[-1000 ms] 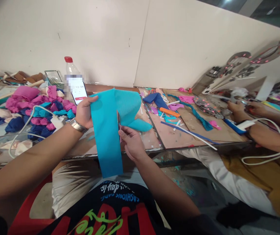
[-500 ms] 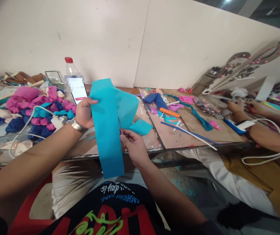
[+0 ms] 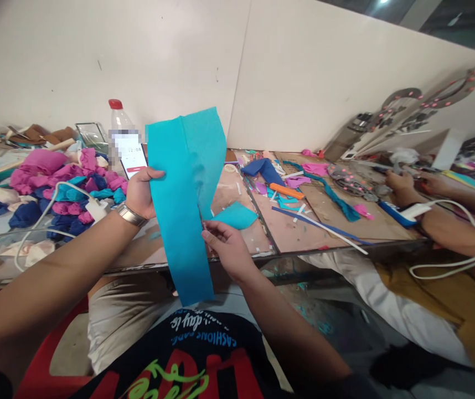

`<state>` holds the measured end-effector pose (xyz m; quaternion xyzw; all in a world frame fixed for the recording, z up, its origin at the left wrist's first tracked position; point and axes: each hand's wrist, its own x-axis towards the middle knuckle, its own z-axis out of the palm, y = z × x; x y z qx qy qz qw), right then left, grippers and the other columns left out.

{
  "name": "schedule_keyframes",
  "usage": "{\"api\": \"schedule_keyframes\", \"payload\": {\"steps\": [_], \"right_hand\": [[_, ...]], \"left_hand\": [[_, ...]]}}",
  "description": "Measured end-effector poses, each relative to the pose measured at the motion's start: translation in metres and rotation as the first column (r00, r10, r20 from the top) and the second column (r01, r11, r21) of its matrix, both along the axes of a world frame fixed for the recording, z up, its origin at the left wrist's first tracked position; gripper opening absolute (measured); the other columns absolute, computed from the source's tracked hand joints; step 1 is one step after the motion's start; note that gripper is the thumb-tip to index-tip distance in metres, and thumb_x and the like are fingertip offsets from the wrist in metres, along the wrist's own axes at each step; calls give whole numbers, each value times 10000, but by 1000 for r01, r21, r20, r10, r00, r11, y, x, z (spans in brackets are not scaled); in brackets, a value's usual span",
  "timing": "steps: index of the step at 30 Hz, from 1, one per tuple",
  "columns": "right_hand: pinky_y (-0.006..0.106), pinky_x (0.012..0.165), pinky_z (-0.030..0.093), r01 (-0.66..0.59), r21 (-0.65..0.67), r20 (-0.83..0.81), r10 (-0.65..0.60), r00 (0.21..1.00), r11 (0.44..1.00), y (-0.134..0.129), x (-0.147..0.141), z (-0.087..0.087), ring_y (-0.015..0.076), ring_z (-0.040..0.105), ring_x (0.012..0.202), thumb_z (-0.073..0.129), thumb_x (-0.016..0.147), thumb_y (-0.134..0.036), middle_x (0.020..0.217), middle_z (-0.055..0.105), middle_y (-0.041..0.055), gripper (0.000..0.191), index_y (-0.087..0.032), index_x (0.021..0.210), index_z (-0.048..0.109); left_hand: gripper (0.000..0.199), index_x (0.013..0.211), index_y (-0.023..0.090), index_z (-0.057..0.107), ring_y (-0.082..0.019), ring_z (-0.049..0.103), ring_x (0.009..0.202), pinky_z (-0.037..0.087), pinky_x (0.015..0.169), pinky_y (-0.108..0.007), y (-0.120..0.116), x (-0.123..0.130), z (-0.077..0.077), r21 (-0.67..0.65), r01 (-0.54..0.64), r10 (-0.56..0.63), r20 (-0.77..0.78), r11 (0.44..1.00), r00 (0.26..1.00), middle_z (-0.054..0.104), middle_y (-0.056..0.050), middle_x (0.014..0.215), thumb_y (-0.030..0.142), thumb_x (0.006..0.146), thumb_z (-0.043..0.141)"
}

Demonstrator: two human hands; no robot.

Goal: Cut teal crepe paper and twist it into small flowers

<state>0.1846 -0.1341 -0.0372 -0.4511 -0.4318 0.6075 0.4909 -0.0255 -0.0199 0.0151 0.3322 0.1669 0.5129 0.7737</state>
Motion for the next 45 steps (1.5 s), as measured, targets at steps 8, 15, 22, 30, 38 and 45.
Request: {"api": "schedule_keyframes", "payload": {"steps": [8,15,22,30,38,45], "right_hand": [[238,537,366,-26,-40,-72,23,997,999,2,-5,1,92,460,562,944,662,-532,604,572,-61,525,-199,1028,770],[242,544,388,20,5,-111,-19,994,1000,8,-13,2,97,481,584,962,646,-499,657,623,-41,487,-204,989,782],[269,590,502,-45,-25,-54,43,998,999,5,-7,0,128,567,637,951,668,-473,739,681,-23,461,-236,1028,788],[301,687,544,-157,-39,-91,153,984,987,6,-8,5,139,601,695,942,693,-456,735,672,-27,397,-237,979,774],[212,515,356,-118,-29,62,120,991,993,6,7,9,77,470,566,906,730,-497,713,629,-40,478,-214,1089,766],[245,514,332,38,96,35,-41,999,995,4,14,2,106,461,596,883,766,-480,751,647,-23,458,-250,1142,759]], "left_hand": [[743,1453,93,553,-427,695,1209,493,1112,-633,-2,-1,2,-28,32,-33,-36,999,999,789,-149,1190,246,729,618],[770,1463,82,530,-432,710,1175,501,1100,-651,-2,-1,0,-17,78,-79,-38,997,996,784,-165,1192,263,721,620],[764,1479,85,527,-431,697,1204,485,1122,-647,-4,-4,4,-20,74,-75,-51,997,996,784,-153,1204,253,737,606],[773,1474,92,544,-436,685,1226,476,1131,-639,-4,-4,4,-22,98,-99,-47,995,994,784,-140,1216,255,722,620],[705,1441,115,583,-436,671,1251,495,1110,-630,-1,-10,5,-14,102,-103,-36,995,994,791,-129,1196,294,761,615],[705,1448,152,576,-437,672,1249,482,1114,-649,2,-12,3,-16,103,-104,-54,995,993,791,-118,1198,328,767,616]]}}
